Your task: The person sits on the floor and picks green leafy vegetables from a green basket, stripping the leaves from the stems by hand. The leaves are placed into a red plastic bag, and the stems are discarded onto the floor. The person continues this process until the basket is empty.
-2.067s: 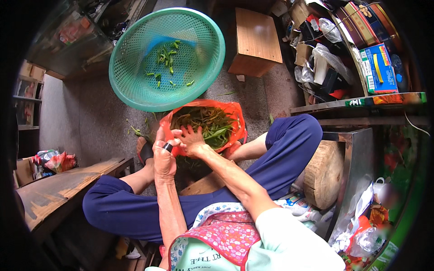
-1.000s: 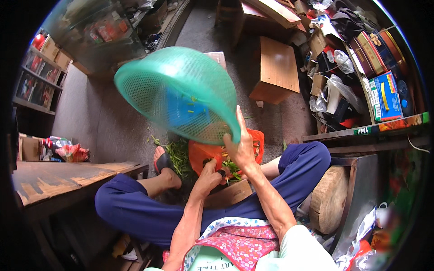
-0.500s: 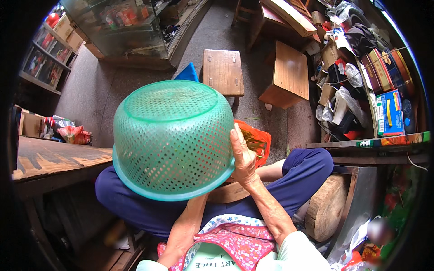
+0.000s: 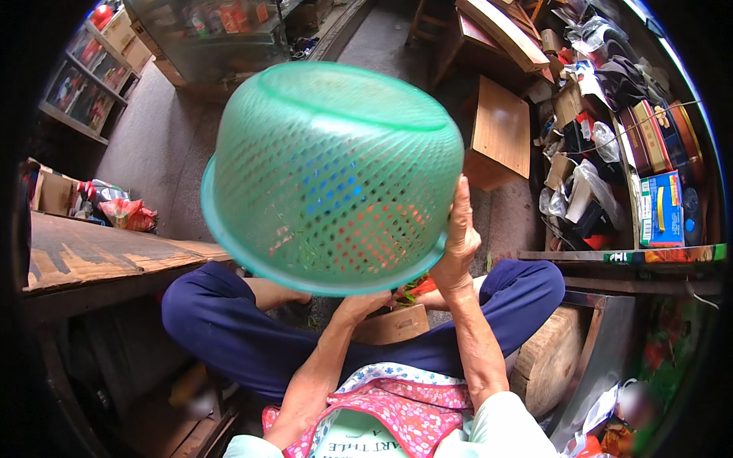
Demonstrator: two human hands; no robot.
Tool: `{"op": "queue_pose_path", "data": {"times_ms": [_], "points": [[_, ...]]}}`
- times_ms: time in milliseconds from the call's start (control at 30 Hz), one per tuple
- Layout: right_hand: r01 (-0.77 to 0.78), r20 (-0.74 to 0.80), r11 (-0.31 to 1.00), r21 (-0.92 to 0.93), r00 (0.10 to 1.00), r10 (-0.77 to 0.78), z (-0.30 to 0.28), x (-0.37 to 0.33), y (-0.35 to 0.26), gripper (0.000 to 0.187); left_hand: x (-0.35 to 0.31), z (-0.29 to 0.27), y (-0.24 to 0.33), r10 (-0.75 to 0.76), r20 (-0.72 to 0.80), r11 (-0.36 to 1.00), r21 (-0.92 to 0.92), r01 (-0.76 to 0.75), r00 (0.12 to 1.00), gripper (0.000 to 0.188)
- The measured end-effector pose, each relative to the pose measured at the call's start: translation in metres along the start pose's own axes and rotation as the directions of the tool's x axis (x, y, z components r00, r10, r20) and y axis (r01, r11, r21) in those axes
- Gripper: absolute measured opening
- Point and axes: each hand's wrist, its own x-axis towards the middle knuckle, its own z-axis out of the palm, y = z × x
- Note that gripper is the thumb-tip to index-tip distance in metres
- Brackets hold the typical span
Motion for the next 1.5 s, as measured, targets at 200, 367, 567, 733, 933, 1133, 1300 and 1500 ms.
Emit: {"op": "queue_pose_path", "data": {"times_ms": [200, 367, 567, 733, 933, 1133, 1300, 1500], "points": [[-0.126, -0.065, 0.979, -0.163, 0.991, 0.116, 0.008, 0.027, 0.012, 0.074, -0.005, 0.001, 0.038, -0.027, -0.067, 0.95, 0.309, 0.047, 0.997, 0.042], [-0.475, -0.141, 0.86, 0.185, 0.853, 0.502, 0.008, 0.044, 0.025, 0.067, -0.011, 0.002, 0.068, -0.092, -0.077, 0.988, 0.119, 0.101, 0.993, 0.04], [-0.714, 0.227, 0.269, 0.646, 0.516, 0.826, 0.025, 0.056, 0.049, 0.021, -0.017, -0.002, 0.077, -0.027, -0.217, 1.0, 0.005, 0.029, 0.976, 0.033], [-0.737, 0.529, -0.193, 0.648, 0.252, 0.811, 0.053, 0.065, 0.097, 0.018, -0.015, 0.001, 0.084, -0.063, -0.225, 0.998, 0.005, 0.066, 0.972, 0.03], [-0.861, 0.741, -0.185, 0.474, 0.276, 0.612, 0.076, 0.064, 0.078, 0.083, -0.013, -0.007, 0.075, -0.121, -0.226, 0.993, -0.02, 0.12, 0.967, 0.03], [-0.765, 0.634, 0.64, -0.07, 0.461, 0.621, 0.165, 0.012, 0.082, 0.094, -0.003, -0.008, 0.051, 0.007, -0.263, 0.949, 0.305, 0.077, 0.965, 0.019], [-0.542, 0.507, 0.652, -0.53, 0.414, 0.756, 0.222, 0.028, 0.067, 0.047, -0.004, -0.006, 0.062, -0.008, -0.227, 0.933, 0.348, 0.089, 0.974, 0.034], [0.126, 0.548, 0.992, -0.018, 0.831, -0.095, 0.227, 0.013, -0.004, 0.011, 0.003, -0.012, 0.041, 0.059, -0.241, 0.995, 0.094, -0.037, 0.969, 0.027]]}}
